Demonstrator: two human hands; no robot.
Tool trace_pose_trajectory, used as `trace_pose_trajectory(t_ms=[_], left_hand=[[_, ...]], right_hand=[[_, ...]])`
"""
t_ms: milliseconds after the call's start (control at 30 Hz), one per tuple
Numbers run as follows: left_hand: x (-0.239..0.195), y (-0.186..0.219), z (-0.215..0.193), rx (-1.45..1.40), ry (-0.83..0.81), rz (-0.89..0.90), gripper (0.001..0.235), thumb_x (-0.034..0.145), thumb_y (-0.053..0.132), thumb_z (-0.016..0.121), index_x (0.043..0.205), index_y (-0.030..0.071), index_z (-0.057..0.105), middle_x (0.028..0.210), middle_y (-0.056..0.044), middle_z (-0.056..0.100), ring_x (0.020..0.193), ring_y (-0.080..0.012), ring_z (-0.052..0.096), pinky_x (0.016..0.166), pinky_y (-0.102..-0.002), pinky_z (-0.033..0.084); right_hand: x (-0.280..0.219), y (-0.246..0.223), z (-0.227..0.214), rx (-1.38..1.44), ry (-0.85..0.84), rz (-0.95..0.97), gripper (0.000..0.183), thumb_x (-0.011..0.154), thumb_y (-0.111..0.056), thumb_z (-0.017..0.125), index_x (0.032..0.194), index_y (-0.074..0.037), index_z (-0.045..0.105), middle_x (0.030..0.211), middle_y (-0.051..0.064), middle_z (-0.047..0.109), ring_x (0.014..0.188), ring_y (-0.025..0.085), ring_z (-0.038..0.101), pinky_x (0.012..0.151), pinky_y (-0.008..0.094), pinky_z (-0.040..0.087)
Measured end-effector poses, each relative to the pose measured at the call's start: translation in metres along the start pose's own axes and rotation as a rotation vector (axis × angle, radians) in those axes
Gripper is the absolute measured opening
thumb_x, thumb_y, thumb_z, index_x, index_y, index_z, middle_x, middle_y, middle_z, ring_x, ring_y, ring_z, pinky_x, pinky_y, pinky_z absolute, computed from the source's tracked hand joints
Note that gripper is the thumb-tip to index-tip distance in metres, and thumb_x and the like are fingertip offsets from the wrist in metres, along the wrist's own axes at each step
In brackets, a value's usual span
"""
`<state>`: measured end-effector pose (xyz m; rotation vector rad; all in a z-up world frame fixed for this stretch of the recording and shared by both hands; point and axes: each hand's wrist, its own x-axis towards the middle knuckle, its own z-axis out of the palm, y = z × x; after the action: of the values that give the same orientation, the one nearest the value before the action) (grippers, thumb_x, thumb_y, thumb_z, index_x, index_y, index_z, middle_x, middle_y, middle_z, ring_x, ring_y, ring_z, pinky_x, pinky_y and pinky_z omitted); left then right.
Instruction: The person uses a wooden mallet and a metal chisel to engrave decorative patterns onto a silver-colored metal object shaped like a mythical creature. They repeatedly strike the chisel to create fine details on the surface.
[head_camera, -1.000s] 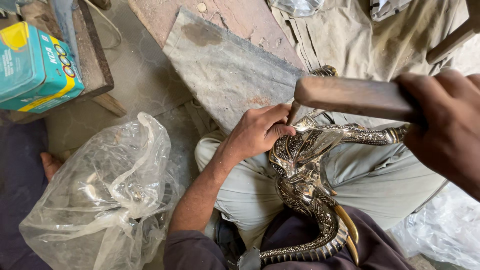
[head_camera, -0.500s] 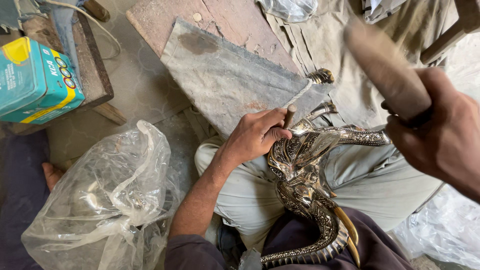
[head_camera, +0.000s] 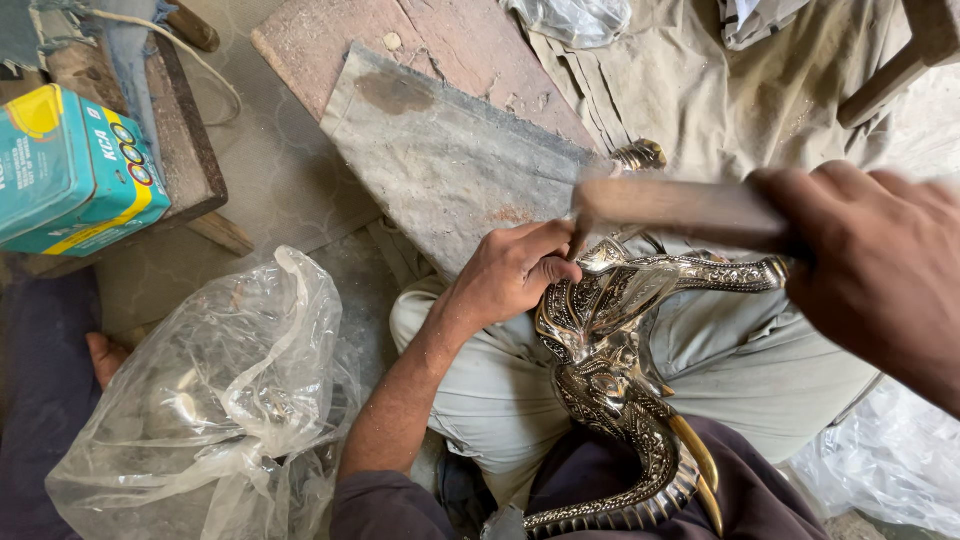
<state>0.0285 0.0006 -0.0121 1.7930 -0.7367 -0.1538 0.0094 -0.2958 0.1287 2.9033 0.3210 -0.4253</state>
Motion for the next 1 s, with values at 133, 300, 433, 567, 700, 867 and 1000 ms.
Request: trace_pose_trajectory(t_ms=[133,300,433,567,700,867,1000], left_hand=[[0.001,0.000,0.000,0.012,0.001,0.004,0.030,0.097,0.032,0.070,0.111,0.007,0.061,0.091,-0.004,0.070,0.079,-0.0168,0.073,0.066,-0.035,0.058],[0.004,0.002,-0.001,0.014,-0.006,0.011,0.028,0.097,0.032,0.070,0.112,0.009,0.061,0.089,-0.003,0.070,0.078,-0.0156,0.074,0.067,-0.034,0.058],[0.004,0.002,-0.001,0.006,0.003,0.019,0.030,0.098,0.032,0.069,0.116,0.010,0.061,0.088,-0.003,0.069,0.077,-0.0166,0.072,0.066,-0.035,0.057],[0.003,-0.001,0.001,-0.064,0.026,0.040,0.030,0.099,0.033,0.067,0.118,0.011,0.061,0.089,-0.003,0.071,0.079,-0.0163,0.075,0.066,-0.034,0.059],[0.001,-0.005,0.003,-0.027,0.066,-0.036,0.029,0.097,0.032,0.073,0.108,0.009,0.059,0.081,-0.004,0.070,0.071,-0.0167,0.071,0.065,-0.036,0.055],[0.002,-0.007,0.003,-0.127,0.041,-0.062,0.028,0.098,0.030,0.070,0.112,0.009,0.059,0.086,-0.003,0.073,0.079,-0.0160,0.076,0.066,-0.034,0.058],[0.003,-0.004,0.002,-0.104,0.036,-0.035,0.029,0.097,0.030,0.072,0.112,0.009,0.059,0.085,-0.005,0.073,0.077,-0.0174,0.076,0.067,-0.035,0.057]], right_hand=[[-0.003,-0.005,-0.007,0.438,0.200,0.056,0.053,0.081,-0.006,0.070,0.134,-0.007,0.061,0.101,0.018,0.071,0.083,0.033,0.072,0.075,0.046,0.059],[-0.004,-0.008,-0.012,0.536,0.077,0.192,0.057,0.082,-0.005,0.072,0.138,-0.008,0.061,0.100,0.019,0.073,0.080,0.031,0.073,0.074,0.044,0.059],[-0.007,-0.016,-0.012,0.233,0.196,0.049,0.048,0.082,-0.002,0.073,0.128,-0.009,0.067,0.096,0.016,0.073,0.085,0.031,0.072,0.077,0.042,0.058],[-0.004,-0.016,-0.013,0.221,0.239,0.063,0.050,0.080,0.001,0.072,0.129,-0.005,0.067,0.097,0.019,0.071,0.084,0.032,0.071,0.078,0.040,0.058],[0.002,-0.008,-0.012,0.530,0.311,-0.090,0.055,0.077,0.010,0.063,0.131,0.004,0.057,0.105,0.026,0.067,0.089,0.035,0.069,0.076,0.040,0.056],[0.010,-0.006,-0.008,0.409,0.198,-0.036,0.055,0.079,0.011,0.068,0.133,0.000,0.058,0.102,0.023,0.069,0.086,0.032,0.070,0.071,0.039,0.058],[0.008,-0.007,-0.008,0.112,0.219,-0.068,0.055,0.074,0.014,0.068,0.127,-0.001,0.066,0.096,0.024,0.069,0.080,0.035,0.070,0.072,0.042,0.057]])
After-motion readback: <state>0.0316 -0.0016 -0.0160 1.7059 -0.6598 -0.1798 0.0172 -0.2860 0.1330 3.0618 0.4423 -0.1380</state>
